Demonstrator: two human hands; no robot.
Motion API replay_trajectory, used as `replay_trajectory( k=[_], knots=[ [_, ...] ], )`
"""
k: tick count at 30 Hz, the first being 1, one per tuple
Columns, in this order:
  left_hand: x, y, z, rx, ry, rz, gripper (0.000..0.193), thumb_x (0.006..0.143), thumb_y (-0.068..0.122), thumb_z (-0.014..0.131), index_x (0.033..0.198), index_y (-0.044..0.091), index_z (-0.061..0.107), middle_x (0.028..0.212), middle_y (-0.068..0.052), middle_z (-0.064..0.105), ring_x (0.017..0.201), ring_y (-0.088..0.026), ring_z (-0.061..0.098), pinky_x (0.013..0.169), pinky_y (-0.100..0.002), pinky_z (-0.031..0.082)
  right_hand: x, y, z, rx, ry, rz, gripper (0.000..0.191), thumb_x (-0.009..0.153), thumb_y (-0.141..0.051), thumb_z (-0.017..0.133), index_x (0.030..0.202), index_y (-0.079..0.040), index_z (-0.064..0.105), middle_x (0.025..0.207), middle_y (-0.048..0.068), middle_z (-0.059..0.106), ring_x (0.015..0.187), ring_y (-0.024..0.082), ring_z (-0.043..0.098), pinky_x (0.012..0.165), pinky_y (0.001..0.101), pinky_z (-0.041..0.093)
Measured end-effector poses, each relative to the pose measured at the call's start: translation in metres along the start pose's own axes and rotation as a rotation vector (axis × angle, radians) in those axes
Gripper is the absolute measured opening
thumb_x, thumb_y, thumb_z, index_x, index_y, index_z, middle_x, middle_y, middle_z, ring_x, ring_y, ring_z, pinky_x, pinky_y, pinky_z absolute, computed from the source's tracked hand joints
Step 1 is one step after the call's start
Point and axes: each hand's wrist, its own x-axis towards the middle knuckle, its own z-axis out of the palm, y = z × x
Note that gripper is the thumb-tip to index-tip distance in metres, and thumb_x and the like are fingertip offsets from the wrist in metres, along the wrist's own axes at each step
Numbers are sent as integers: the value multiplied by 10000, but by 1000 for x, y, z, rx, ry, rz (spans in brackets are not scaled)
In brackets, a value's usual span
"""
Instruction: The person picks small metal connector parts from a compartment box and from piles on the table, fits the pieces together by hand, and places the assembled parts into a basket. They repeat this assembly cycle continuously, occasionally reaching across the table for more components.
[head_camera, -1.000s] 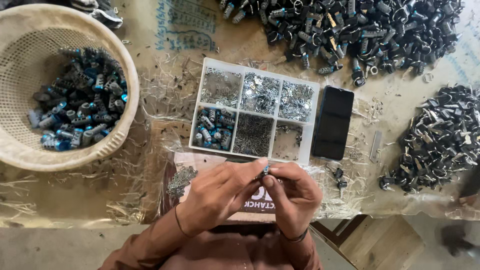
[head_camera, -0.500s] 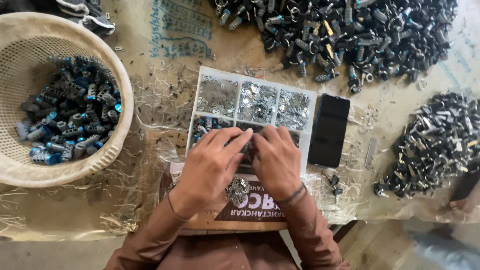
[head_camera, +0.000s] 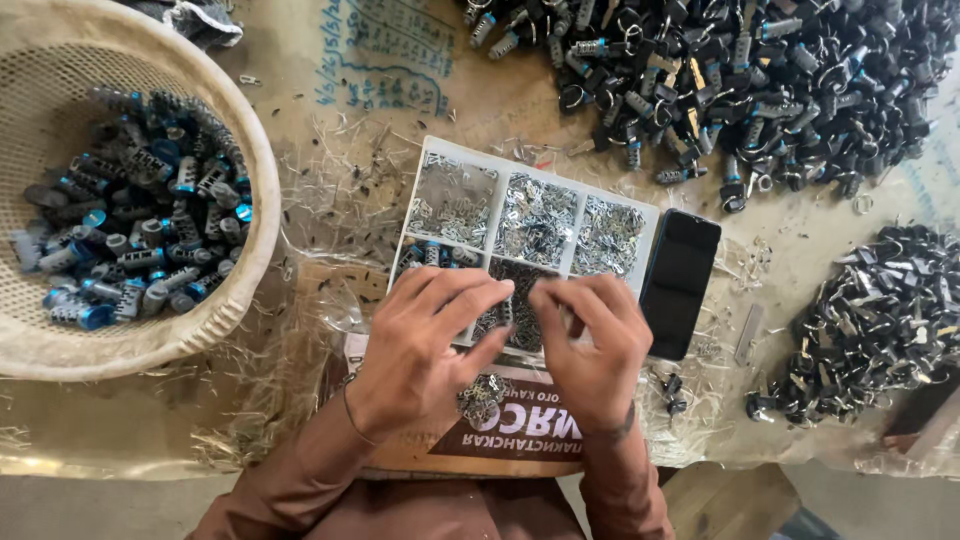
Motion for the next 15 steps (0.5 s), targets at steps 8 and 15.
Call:
replay_trajectory(
  k=[8, 15],
  knots=[
    [1, 3, -2, -40, 23, 48, 451, 785, 124, 844, 1209, 81, 695, 1135, -60, 677, 999, -262, 634, 900, -387, 503, -14, 7, 3, 580, -111, 232, 15, 964, 6, 709, 957, 12, 721, 940, 49, 627, 829, 97, 556, 700, 226, 437],
    [0, 2, -4, -35, 29, 52, 448, 786, 118, 858, 1205, 93, 701, 1129, -51, 675, 989, -257, 629, 893, -388, 500, -12, 8, -3, 462, -145, 166, 90, 911, 13, 740, 1001, 17, 748, 952, 54, 655, 865, 115, 591, 726, 244, 466]
  ],
)
